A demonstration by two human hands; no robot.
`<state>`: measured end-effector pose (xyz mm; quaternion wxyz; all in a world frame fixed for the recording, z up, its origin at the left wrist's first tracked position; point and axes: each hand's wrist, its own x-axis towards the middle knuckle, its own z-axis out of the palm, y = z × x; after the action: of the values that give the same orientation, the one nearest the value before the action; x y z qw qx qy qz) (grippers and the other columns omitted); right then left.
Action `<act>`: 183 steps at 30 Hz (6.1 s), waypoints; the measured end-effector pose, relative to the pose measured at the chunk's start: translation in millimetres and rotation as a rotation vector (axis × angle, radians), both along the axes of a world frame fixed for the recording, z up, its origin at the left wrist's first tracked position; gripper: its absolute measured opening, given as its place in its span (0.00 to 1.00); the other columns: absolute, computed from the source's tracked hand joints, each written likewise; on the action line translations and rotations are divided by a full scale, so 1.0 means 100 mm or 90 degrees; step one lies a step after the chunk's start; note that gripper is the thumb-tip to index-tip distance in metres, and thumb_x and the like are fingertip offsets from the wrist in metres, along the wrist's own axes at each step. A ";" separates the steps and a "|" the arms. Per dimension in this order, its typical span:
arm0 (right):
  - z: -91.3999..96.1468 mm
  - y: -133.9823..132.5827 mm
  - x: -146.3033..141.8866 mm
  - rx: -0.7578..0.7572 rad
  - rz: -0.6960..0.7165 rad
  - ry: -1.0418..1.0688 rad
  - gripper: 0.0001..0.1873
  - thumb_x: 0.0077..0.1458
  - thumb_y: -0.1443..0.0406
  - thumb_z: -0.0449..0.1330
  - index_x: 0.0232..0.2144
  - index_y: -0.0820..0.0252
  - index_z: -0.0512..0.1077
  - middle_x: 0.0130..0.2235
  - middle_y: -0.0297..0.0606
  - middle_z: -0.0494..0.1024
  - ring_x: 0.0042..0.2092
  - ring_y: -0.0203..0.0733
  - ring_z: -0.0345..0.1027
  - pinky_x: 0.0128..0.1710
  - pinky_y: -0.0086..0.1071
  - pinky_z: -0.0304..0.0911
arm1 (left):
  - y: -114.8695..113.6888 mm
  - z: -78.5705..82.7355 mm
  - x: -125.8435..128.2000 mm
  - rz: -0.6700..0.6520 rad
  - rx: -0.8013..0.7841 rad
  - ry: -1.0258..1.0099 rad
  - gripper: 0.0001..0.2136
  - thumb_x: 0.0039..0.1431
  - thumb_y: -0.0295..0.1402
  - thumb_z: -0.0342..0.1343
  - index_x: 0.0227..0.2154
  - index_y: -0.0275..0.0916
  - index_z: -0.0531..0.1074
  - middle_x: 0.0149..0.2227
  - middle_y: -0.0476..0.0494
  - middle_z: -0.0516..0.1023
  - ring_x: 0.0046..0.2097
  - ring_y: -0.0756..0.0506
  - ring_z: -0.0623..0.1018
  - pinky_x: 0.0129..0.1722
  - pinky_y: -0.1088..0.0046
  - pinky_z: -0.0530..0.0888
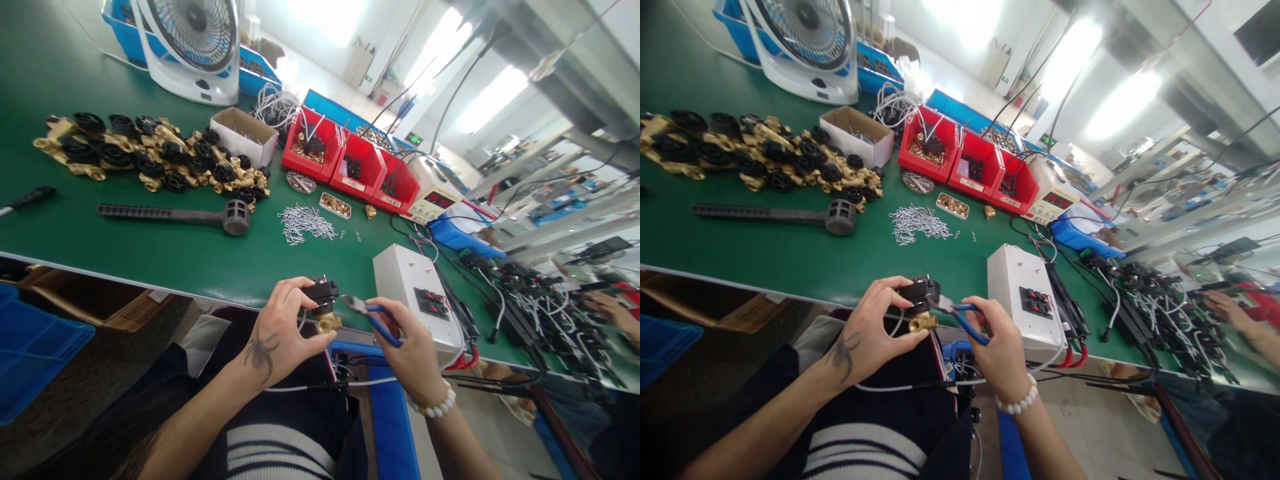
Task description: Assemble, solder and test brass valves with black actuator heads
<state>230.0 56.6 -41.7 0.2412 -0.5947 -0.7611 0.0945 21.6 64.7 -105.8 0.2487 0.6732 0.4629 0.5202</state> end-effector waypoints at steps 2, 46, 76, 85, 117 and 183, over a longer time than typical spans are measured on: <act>-0.01 -0.01 0.00 0.085 -0.054 0.025 0.09 0.59 0.68 0.55 0.42 0.57 0.71 0.35 0.38 0.77 0.31 0.40 0.71 0.32 0.31 0.66 | 0.00 0.00 -0.01 -0.001 -0.007 -0.006 0.15 0.47 0.30 0.67 0.34 0.39 0.65 0.48 0.36 0.74 0.52 0.38 0.75 0.51 0.54 0.75; -0.06 -0.22 -0.52 -0.206 0.056 0.696 0.32 0.59 0.53 0.61 0.61 0.48 0.58 0.52 0.43 0.78 0.52 0.46 0.74 0.50 0.41 0.72 | -0.20 0.56 -0.04 -0.043 0.220 0.100 0.07 0.61 0.21 0.58 0.38 0.38 0.70 0.49 0.42 0.75 0.56 0.47 0.73 0.60 0.69 0.70; 0.16 1.42 1.24 -0.149 -0.164 0.125 0.15 0.45 0.53 0.68 0.31 0.57 0.79 0.31 0.37 0.81 0.31 0.41 0.71 0.35 0.35 0.66 | -0.44 0.81 -0.01 -0.164 -0.401 -0.430 0.23 0.44 0.34 0.72 0.43 0.44 0.72 0.35 0.53 0.79 0.34 0.50 0.78 0.37 0.80 0.74; 0.13 1.35 1.16 -0.093 -0.160 0.160 0.20 0.46 0.49 0.66 0.30 0.59 0.77 0.29 0.36 0.79 0.28 0.37 0.67 0.35 0.34 0.66 | -0.50 0.86 0.02 -0.160 -0.390 -0.446 0.22 0.41 0.29 0.73 0.42 0.44 0.74 0.34 0.53 0.79 0.33 0.51 0.78 0.34 0.82 0.74; 0.32 1.37 1.08 -0.090 -0.223 0.094 0.16 0.40 0.47 0.57 0.15 0.48 0.74 0.23 0.40 0.77 0.28 0.52 0.68 0.33 0.45 0.63 | -0.34 0.70 0.05 -0.084 -0.397 -0.592 0.24 0.56 0.46 0.64 0.50 0.37 0.71 0.47 0.38 0.81 0.50 0.39 0.79 0.53 0.65 0.73; 0.17 1.29 1.07 -0.068 -0.227 0.114 0.19 0.59 0.54 0.58 0.23 0.60 0.74 0.22 0.34 0.72 0.28 0.36 0.64 0.34 0.30 0.58 | -0.34 0.71 -0.01 -0.158 -0.504 -0.793 0.14 0.61 0.36 0.60 0.48 0.36 0.73 0.44 0.41 0.81 0.39 0.48 0.81 0.38 0.75 0.79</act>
<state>337.0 185.6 -24.6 0.2885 -0.7213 -0.6132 0.1430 20.7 31.1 -35.2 0.7454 0.1611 0.3099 0.5678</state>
